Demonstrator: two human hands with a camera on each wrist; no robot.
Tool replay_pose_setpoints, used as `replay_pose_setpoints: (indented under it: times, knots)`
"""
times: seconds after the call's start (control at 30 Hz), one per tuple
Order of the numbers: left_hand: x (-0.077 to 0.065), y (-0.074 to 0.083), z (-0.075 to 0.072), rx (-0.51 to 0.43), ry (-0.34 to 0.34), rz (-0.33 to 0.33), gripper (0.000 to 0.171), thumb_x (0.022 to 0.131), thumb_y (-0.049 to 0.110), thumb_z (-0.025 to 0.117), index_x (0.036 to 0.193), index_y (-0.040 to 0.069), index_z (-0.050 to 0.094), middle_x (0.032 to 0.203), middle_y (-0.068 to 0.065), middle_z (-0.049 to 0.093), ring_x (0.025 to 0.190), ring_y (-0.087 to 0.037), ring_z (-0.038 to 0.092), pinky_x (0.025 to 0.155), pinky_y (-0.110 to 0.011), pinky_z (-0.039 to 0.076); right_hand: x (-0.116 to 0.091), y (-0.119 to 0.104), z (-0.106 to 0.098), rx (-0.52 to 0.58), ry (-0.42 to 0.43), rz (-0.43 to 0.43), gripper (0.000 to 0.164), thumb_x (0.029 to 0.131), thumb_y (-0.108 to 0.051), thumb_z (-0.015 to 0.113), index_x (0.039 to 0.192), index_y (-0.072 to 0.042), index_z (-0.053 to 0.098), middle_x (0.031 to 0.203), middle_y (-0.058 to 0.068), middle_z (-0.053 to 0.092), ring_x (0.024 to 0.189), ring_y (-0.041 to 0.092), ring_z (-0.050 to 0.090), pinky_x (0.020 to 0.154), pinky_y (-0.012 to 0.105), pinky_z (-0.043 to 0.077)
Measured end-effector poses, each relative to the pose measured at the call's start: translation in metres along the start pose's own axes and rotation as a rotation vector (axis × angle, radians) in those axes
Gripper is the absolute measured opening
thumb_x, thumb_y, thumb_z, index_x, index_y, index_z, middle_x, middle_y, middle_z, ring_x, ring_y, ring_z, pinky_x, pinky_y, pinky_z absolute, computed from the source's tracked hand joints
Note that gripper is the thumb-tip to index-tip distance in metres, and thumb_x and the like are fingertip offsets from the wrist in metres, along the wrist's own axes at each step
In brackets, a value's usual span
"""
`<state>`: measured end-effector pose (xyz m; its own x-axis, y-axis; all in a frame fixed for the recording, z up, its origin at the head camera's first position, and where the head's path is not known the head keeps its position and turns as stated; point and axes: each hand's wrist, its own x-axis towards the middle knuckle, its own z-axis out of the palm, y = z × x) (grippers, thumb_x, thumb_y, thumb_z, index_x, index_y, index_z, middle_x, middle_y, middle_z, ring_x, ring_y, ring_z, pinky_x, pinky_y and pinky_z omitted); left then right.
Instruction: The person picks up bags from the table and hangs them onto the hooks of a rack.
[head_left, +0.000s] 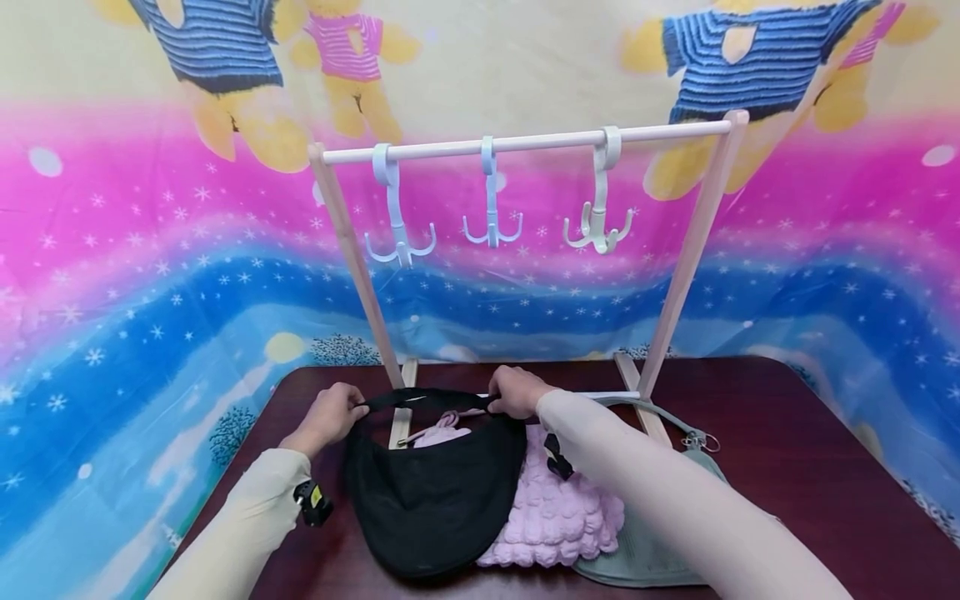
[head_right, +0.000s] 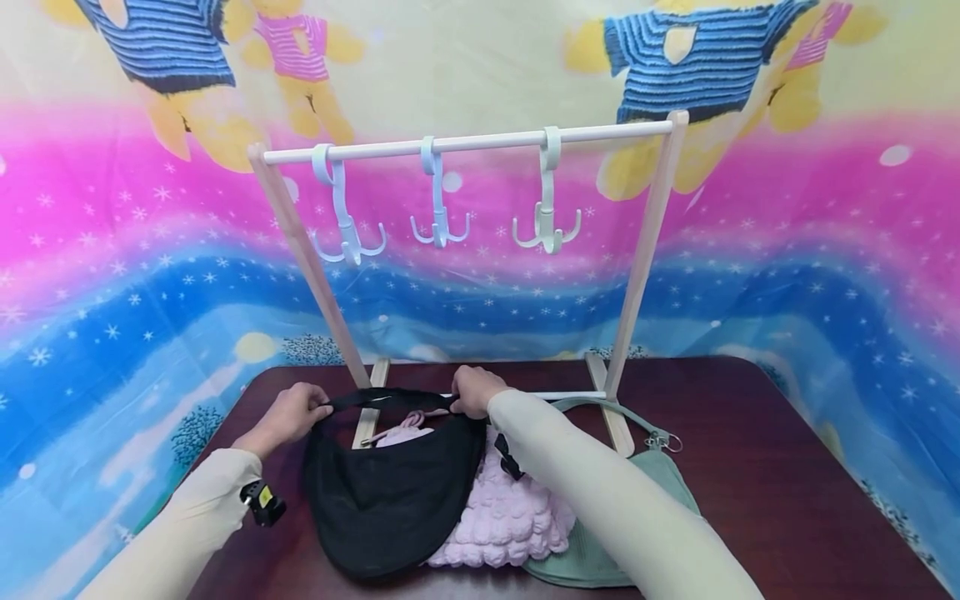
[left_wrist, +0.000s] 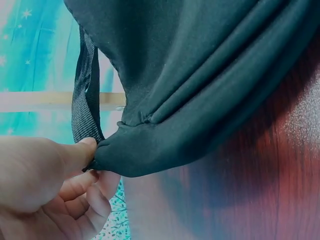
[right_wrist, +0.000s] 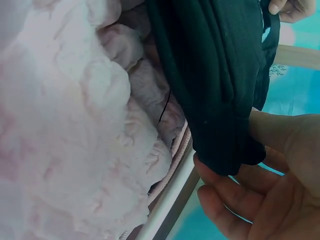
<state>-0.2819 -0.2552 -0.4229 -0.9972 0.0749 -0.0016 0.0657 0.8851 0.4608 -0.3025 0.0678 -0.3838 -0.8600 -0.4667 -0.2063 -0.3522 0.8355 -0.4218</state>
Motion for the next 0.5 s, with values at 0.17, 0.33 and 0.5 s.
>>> replay_pose_setpoints:
  times: [0.17, 0.33, 0.5]
  knots:
    - [-0.0010, 0.0003, -0.0013, 0.001, 0.022, 0.008, 0.011, 0.098, 0.008, 0.064, 0.095, 0.000, 0.071, 0.084, -0.011, 0.070, 0.069, -0.018, 0.059, 0.066, -0.036, 0.051, -0.0022, -0.0004, -0.0003, -0.045, 0.023, 0.008, 0.010, 0.097, -0.017, 0.069, 0.101, -0.011, 0.076, 0.100, 0.004, 0.074, 0.085, 0.018, 0.065, 0.081, 0.038, 0.052]
    - [-0.0041, 0.0010, -0.0039, 0.012, 0.057, 0.025, 0.010, 0.098, 0.007, 0.064, 0.096, 0.000, 0.071, 0.082, -0.011, 0.068, 0.066, -0.018, 0.057, 0.064, -0.036, 0.049, -0.0024, 0.0006, 0.0001, -0.066, 0.052, 0.006, 0.013, 0.096, -0.019, 0.069, 0.105, -0.012, 0.076, 0.104, 0.005, 0.074, 0.091, 0.020, 0.067, 0.086, 0.042, 0.054]
    - [-0.0076, 0.0035, -0.0067, 0.015, 0.082, 0.030, 0.010, 0.098, 0.006, 0.062, 0.098, 0.000, 0.071, 0.090, -0.013, 0.071, 0.070, -0.019, 0.060, 0.067, -0.036, 0.049, -0.0043, 0.0007, -0.0006, -0.097, 0.100, -0.009, 0.020, 0.097, -0.021, 0.070, 0.113, -0.010, 0.074, 0.114, 0.007, 0.073, 0.103, 0.025, 0.068, 0.091, 0.045, 0.054]
